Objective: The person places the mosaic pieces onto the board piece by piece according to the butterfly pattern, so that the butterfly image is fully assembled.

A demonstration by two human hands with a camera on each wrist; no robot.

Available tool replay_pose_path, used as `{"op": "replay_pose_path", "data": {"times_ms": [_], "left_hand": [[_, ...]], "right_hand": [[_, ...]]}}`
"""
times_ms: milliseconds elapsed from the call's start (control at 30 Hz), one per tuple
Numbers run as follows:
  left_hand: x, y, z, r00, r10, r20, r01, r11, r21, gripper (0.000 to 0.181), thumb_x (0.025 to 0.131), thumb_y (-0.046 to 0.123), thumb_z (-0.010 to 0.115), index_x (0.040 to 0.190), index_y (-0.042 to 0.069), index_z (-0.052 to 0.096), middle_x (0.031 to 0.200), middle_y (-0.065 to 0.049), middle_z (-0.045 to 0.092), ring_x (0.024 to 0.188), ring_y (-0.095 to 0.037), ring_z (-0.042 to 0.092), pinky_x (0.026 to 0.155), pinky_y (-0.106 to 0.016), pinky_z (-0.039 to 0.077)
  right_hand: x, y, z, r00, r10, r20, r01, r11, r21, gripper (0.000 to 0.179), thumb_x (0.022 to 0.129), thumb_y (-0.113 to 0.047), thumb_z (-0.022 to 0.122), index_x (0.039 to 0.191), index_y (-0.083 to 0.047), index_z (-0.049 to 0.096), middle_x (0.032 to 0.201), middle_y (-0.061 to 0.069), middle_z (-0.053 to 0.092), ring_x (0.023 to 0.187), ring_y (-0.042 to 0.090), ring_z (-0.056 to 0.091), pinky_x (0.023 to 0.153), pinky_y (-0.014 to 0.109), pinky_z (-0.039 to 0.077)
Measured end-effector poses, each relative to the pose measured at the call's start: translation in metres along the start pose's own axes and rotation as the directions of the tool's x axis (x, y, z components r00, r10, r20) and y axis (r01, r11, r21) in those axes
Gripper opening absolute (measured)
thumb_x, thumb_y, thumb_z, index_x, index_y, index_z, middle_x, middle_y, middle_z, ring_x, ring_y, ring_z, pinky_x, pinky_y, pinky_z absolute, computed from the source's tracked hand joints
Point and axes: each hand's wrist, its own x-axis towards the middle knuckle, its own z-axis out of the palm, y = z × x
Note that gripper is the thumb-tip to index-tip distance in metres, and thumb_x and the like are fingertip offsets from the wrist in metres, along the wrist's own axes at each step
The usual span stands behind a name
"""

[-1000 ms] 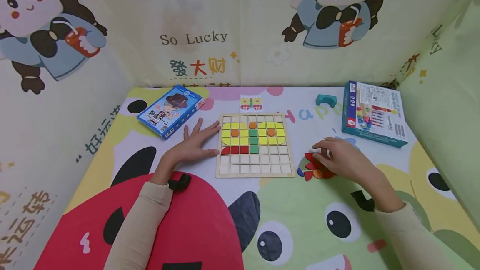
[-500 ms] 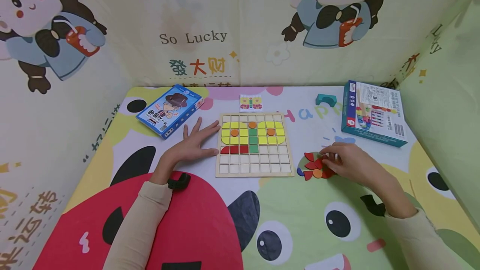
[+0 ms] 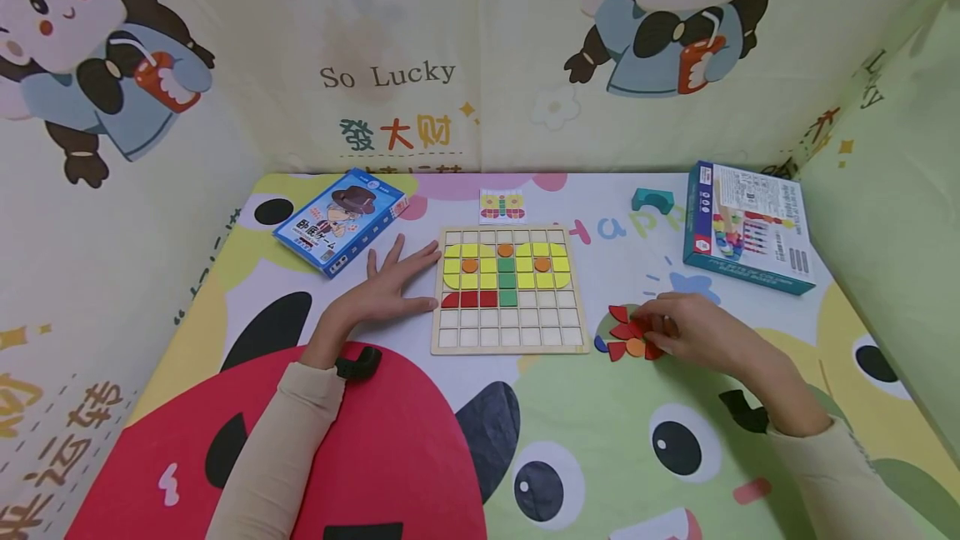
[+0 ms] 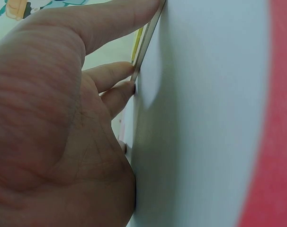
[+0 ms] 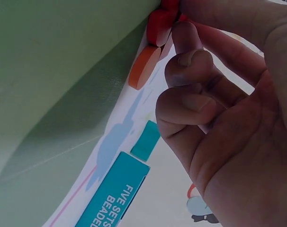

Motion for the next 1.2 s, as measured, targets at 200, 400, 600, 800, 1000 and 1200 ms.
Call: {"op": "replay_pose_path", "data": {"times_ms": [200,400,600,800,1000,1200], "left_hand": [[-0.001,0.000,0.000,1.000,0.005,-0.004,-0.005,1.000,0.002,0.092,0.092,0.051,0.073,0.169,0.030,0.028,0.181,0.002,0.016,0.166,-0.040,-0.019,0.122,-0.077,-0.022],[0.000,-0.002,0.001,1.000,0.001,-0.006,-0.001,1.000,0.000,0.092,0.092,0.051,0.073,0.169,0.030,0.028,0.181,0.003,0.016,0.166,-0.039,-0.019,0.122,-0.077,-0.022],[-0.001,-0.001,0.000,1.000,0.012,-0.010,-0.012,1.000,-0.006,0.092,0.092,0.051,0.073,0.169,0.028,0.029,0.181,0.000,0.016,0.166,-0.042,-0.018,0.121,-0.078,-0.022],[-0.001,-0.001,0.000,1.000,0.012,-0.011,-0.012,1.000,0.000,0.092,0.092,0.052,0.073,0.169,0.028,0.029,0.181,0.000,0.016,0.166,-0.042,-0.018,0.121,-0.078,-0.022],[-0.001,-0.002,0.000,1.000,0.011,-0.012,-0.011,1.000,-0.003,0.092,0.092,0.050,0.073,0.169,0.028,0.029,0.181,0.000,0.016,0.166,-0.042,-0.019,0.121,-0.077,-0.023],[-0.001,0.000,0.000,1.000,0.010,-0.006,-0.010,1.000,-0.006,0.092,0.092,0.051,0.073,0.169,0.028,0.029,0.181,0.001,0.016,0.166,-0.041,-0.019,0.121,-0.077,-0.023]], "right_hand": [[0.002,-0.001,-0.001,1.000,0.024,0.017,-0.024,1.000,0.012,0.029,0.091,-0.013,0.082,0.120,-0.009,0.078,0.088,-0.009,0.069,0.079,0.009,0.053,0.063,0.021,0.046],[0.003,-0.001,-0.001,0.998,0.047,0.040,-0.047,0.999,0.016,0.027,0.092,-0.015,0.082,0.118,-0.010,0.078,0.087,-0.009,0.068,0.079,0.009,0.054,0.063,0.020,0.047],[0.004,-0.003,-0.003,0.997,0.068,0.046,-0.069,0.998,0.010,0.026,0.092,-0.021,0.083,0.116,-0.010,0.077,0.082,-0.009,0.064,0.076,0.008,0.053,0.061,0.021,0.046],[0.012,-0.012,-0.008,0.998,0.056,0.012,-0.055,0.998,-0.016,0.025,0.093,-0.025,0.082,0.113,-0.010,0.077,0.083,-0.008,0.063,0.077,0.009,0.053,0.061,0.022,0.045],[0.041,-0.039,-0.004,0.998,0.058,0.002,-0.058,0.997,-0.045,0.025,0.093,-0.024,0.081,0.115,-0.011,0.077,0.088,-0.003,0.067,0.078,0.012,0.057,0.063,0.023,0.050],[0.073,-0.068,0.007,0.998,0.065,-0.001,-0.065,0.995,-0.075,0.029,0.094,-0.028,0.081,0.117,-0.012,0.077,0.090,0.000,0.066,0.082,0.016,0.058,0.067,0.025,0.051]]}}
